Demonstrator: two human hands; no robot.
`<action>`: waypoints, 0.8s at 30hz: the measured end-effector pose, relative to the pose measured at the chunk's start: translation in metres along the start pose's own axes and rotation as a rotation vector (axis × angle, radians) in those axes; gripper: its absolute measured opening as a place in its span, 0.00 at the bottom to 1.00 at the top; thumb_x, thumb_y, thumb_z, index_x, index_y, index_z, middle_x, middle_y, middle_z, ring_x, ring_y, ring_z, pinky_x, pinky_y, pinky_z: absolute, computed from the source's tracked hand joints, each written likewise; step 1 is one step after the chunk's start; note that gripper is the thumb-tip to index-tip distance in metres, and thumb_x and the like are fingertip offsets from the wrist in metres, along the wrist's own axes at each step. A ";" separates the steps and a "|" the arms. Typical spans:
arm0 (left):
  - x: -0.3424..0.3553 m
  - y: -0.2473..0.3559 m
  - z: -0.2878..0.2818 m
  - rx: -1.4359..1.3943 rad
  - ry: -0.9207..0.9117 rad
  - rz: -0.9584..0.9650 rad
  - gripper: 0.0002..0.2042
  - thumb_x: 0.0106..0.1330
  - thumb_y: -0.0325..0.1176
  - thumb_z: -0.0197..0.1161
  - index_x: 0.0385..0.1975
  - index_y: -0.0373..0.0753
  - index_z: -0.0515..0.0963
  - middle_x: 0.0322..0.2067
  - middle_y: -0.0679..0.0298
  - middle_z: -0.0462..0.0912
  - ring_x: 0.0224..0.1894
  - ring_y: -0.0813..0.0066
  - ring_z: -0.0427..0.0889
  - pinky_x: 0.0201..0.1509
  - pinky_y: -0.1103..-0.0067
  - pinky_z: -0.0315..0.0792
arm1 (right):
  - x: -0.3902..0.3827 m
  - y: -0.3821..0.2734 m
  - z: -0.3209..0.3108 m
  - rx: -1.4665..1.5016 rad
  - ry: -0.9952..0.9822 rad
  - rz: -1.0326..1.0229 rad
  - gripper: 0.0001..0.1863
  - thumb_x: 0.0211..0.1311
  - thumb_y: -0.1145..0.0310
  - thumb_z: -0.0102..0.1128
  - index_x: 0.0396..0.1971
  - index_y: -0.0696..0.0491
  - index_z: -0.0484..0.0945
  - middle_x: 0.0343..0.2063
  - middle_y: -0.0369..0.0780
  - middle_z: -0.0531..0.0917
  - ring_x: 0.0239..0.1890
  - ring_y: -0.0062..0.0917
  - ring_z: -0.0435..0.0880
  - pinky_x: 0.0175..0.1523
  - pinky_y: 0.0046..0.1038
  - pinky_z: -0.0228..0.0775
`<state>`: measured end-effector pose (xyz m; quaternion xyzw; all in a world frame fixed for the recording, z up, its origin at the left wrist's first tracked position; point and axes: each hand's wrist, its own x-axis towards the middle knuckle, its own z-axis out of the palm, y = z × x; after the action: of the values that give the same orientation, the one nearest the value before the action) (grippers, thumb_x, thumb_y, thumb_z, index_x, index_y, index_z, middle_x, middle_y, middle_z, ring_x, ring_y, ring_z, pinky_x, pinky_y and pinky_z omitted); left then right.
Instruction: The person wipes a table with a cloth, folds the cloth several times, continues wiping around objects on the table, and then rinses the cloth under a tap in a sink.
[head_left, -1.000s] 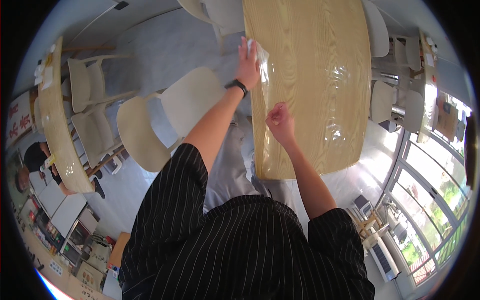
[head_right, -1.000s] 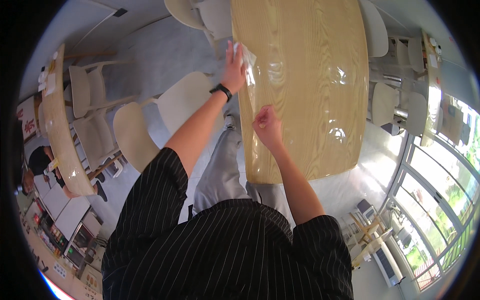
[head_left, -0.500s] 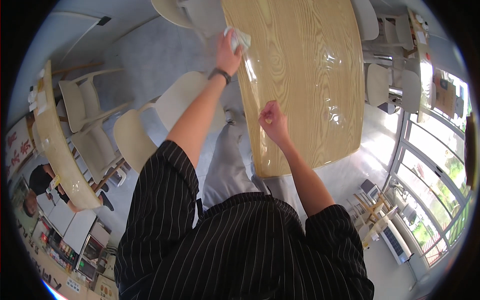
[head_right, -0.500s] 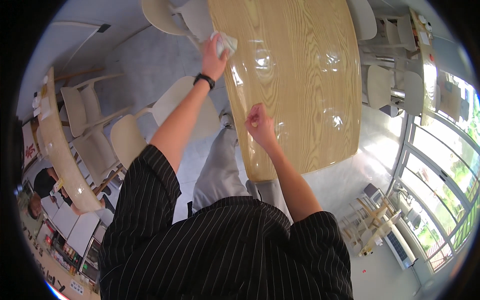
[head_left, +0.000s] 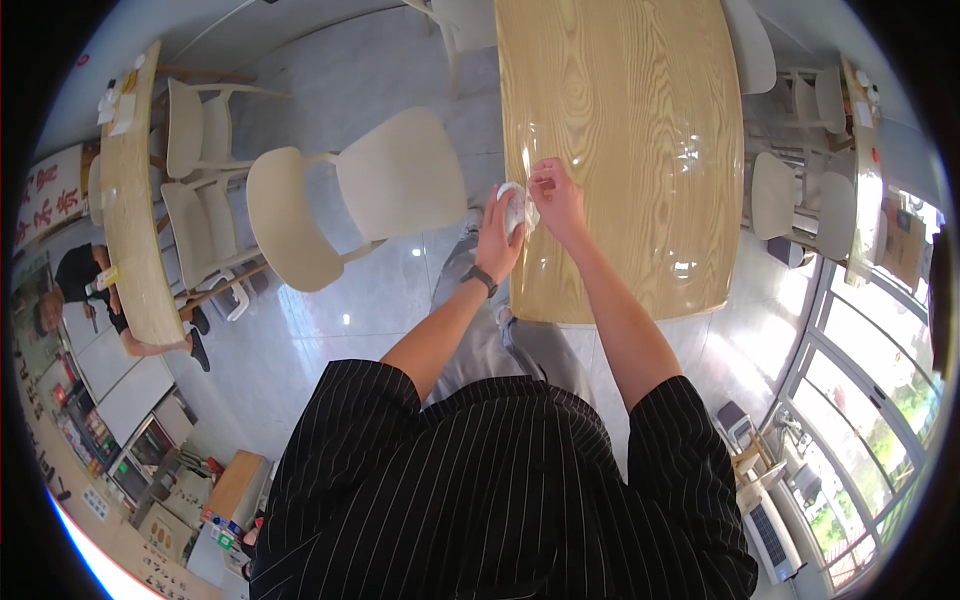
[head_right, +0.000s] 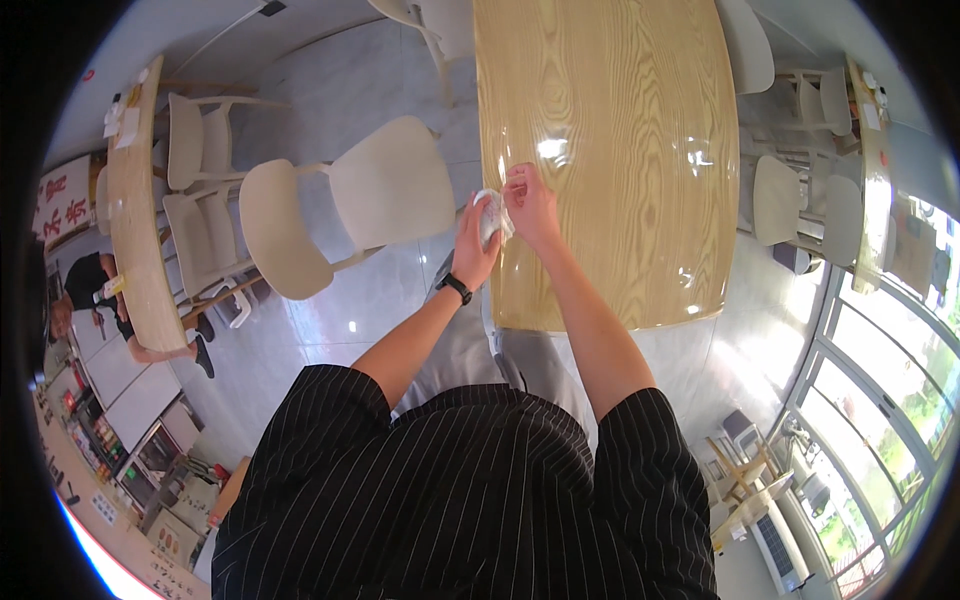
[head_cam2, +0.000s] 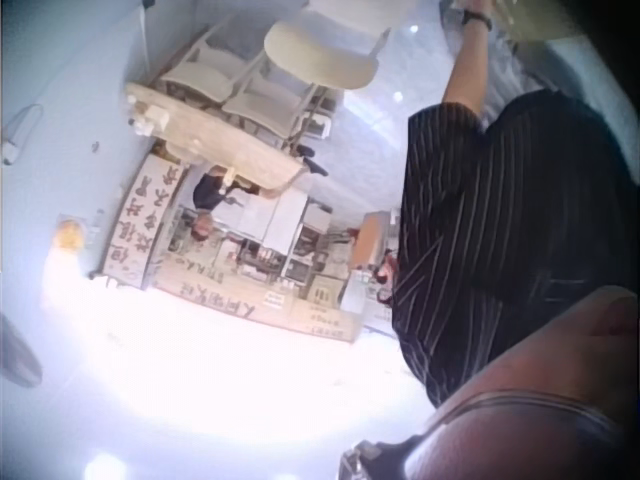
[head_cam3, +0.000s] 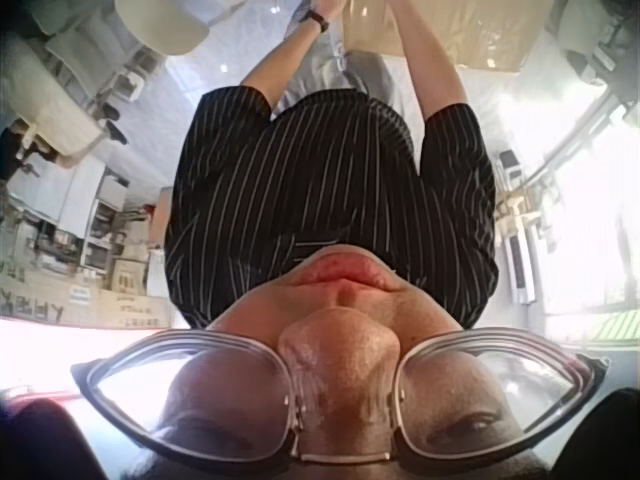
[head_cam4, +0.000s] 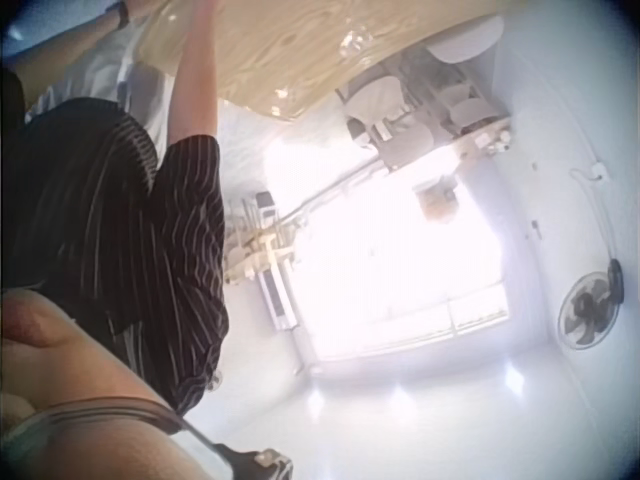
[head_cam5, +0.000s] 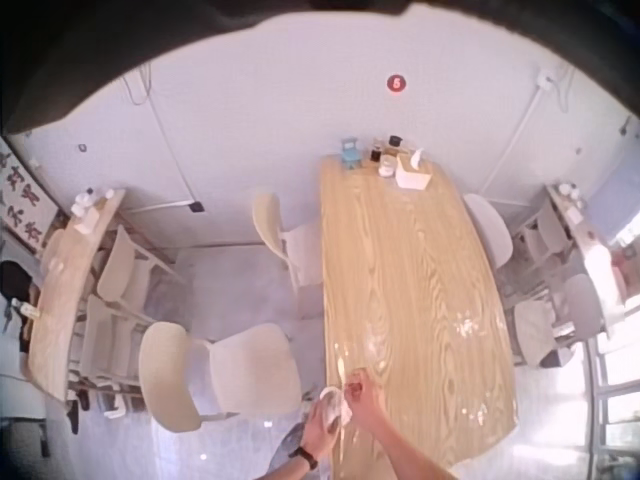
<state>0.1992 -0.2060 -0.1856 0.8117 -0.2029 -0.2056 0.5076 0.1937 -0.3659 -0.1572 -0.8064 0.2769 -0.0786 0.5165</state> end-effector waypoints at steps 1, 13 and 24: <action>-0.012 0.001 0.001 0.001 0.013 0.003 0.32 0.62 0.25 0.64 0.69 0.38 0.62 0.72 0.43 0.58 0.70 0.40 0.63 0.73 0.61 0.61 | -0.006 0.001 -0.003 0.017 -0.013 0.003 0.15 0.58 0.79 0.64 0.46 0.54 0.75 0.33 0.41 0.85 0.32 0.26 0.87 0.38 0.27 0.81; -0.142 -0.001 0.011 0.053 0.029 0.008 0.31 0.63 0.24 0.64 0.67 0.37 0.63 0.67 0.45 0.66 0.69 0.43 0.66 0.72 0.63 0.63 | -0.113 0.031 -0.033 -0.047 -0.089 -0.020 0.18 0.59 0.73 0.68 0.49 0.53 0.77 0.41 0.41 0.85 0.35 0.27 0.85 0.41 0.29 0.79; -0.209 -0.004 -0.007 0.085 -0.030 -0.098 0.29 0.61 0.23 0.65 0.64 0.39 0.68 0.58 0.51 0.78 0.61 0.48 0.77 0.65 0.66 0.71 | -0.176 0.032 -0.036 -0.198 -0.180 -0.182 0.22 0.59 0.68 0.67 0.55 0.51 0.77 0.52 0.42 0.82 0.54 0.37 0.81 0.58 0.38 0.75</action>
<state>0.0293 -0.0870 -0.1601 0.8384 -0.1791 -0.2333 0.4590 0.0199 -0.3117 -0.1409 -0.8790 0.1617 -0.0248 0.4479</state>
